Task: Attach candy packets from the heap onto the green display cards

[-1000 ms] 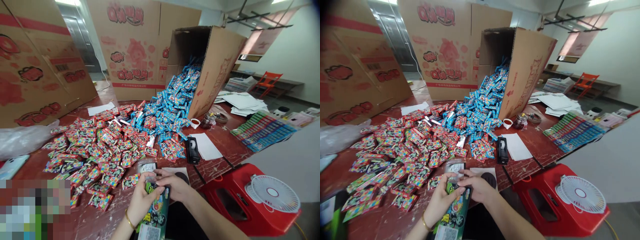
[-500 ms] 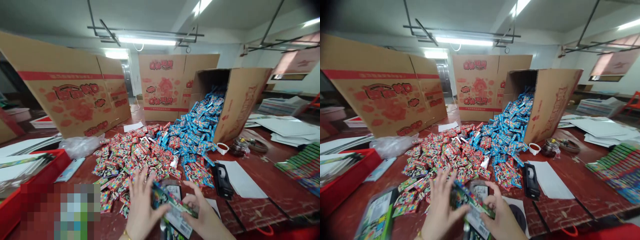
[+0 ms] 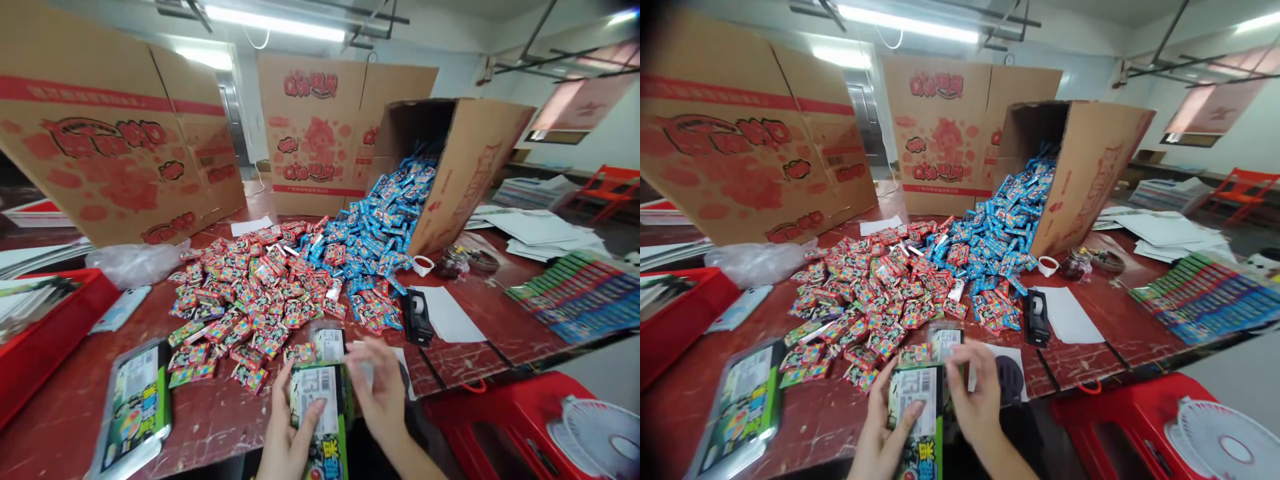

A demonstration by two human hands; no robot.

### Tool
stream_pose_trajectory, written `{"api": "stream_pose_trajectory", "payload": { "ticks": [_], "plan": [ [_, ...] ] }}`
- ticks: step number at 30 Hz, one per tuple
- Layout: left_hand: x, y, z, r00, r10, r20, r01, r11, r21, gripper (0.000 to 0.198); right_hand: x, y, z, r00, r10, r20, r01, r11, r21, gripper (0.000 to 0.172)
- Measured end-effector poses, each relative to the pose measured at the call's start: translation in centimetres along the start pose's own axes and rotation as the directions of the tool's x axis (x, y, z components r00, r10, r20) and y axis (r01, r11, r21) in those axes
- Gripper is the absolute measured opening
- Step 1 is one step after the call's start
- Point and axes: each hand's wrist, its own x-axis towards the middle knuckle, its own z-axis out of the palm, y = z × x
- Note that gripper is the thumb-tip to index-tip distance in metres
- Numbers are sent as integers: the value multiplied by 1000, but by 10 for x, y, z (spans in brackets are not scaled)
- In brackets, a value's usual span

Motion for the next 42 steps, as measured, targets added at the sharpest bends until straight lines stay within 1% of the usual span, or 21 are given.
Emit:
{"api": "stream_pose_trajectory", "payload": {
  "ticks": [2, 3, 5, 7, 10, 13, 15, 17, 20, 22, 24, 27, 29, 31, 33, 36, 37, 38, 40, 41, 42],
  "plan": [
    [-2, -3, 3, 999, -30, -43, 29, 999, -32, 61, -21, 9, 6, 997, -72, -5, 72, 996, -50, 37],
    [-3, -4, 5, 998, -45, -46, 42, 998, -50, 58, -28, 13, 9, 997, -78, -11, 77, 996, -47, 38],
    [-5, -6, 7, 997, -68, -38, 66, 995, -72, 54, -34, 20, 13, 999, -40, -17, 40, 999, 11, 39],
    [-7, -8, 8, 996, -90, -22, 88, 993, -80, 54, -33, 24, 14, 1000, 4, -12, -3, 999, 54, 39],
    [-7, -12, 6, 995, -103, -3, 103, 990, -97, 53, -27, 29, 14, 995, 83, 55, -89, 991, 102, 39],
    [0, -17, 2, 996, -76, -56, 70, 992, -102, 35, -25, 32, 14, 974, 200, 101, -217, 957, 190, 42],
    [8, -20, 1, 995, -46, -87, 36, 993, -112, 25, -28, 34, 16, 956, 269, 117, -289, 930, 226, 41],
    [16, -21, 2, 996, -33, -79, 22, 990, -138, 27, -31, 35, 18, 964, 255, 69, -264, 935, 236, 40],
    [22, -18, 5, 997, -57, -58, 47, 986, -161, 26, -33, 34, 16, 988, 152, -36, -141, 968, 208, 46],
    [22, -14, 7, 995, -95, -14, 91, 982, -163, 28, -31, 31, 11, 989, 148, -16, -143, 974, 173, 49],
    [20, -7, 7, 989, -143, 48, 149, 975, -166, 26, -26, 25, 5, 981, 190, 46, -195, 967, 166, 50],
    [20, 6, 5, 965, -225, 132, 247, 951, -187, 29, -14, 12, -4, 948, 291, 128, -314, 919, 239, 52],
    [22, 13, 4, 940, -293, 173, 327, 919, -221, 33, -4, 4, -9, 904, 381, 192, -423, 861, 282, 53],
    [24, 17, 5, 920, -347, 184, 384, 891, -243, 34, 5, -1, -14, 852, 462, 248, -520, 803, 292, 52],
    [25, 17, 7, 922, -345, 174, 378, 900, -217, 32, 11, -2, -19, 812, 515, 276, -580, 765, 280, 51],
    [23, 11, 11, 949, -270, 164, 293, 946, -140, 28, 11, 3, -27, 777, 552, 302, -625, 733, 269, 51],
    [21, 9, 12, 958, -235, 163, 254, 961, -112, 27, 8, 6, -29, 778, 550, 303, -623, 735, 266, 51],
    [20, 5, 13, 966, -202, 163, 219, 971, -95, 25, 4, 8, -30, 792, 535, 294, -605, 753, 259, 50],
    [16, -2, 17, 968, -169, 183, 188, 978, -89, 23, -4, 13, -31, 858, 457, 236, -506, 832, 228, 48],
    [15, -6, 20, 965, -169, 198, 190, 977, -93, 23, -8, 15, -31, 893, 403, 199, -440, 875, 203, 45],
    [15, -9, 22, 960, -182, 210, 207, 973, -101, 25, -10, 17, -32, 917, 359, 174, -387, 905, 174, 43]
  ]
}}
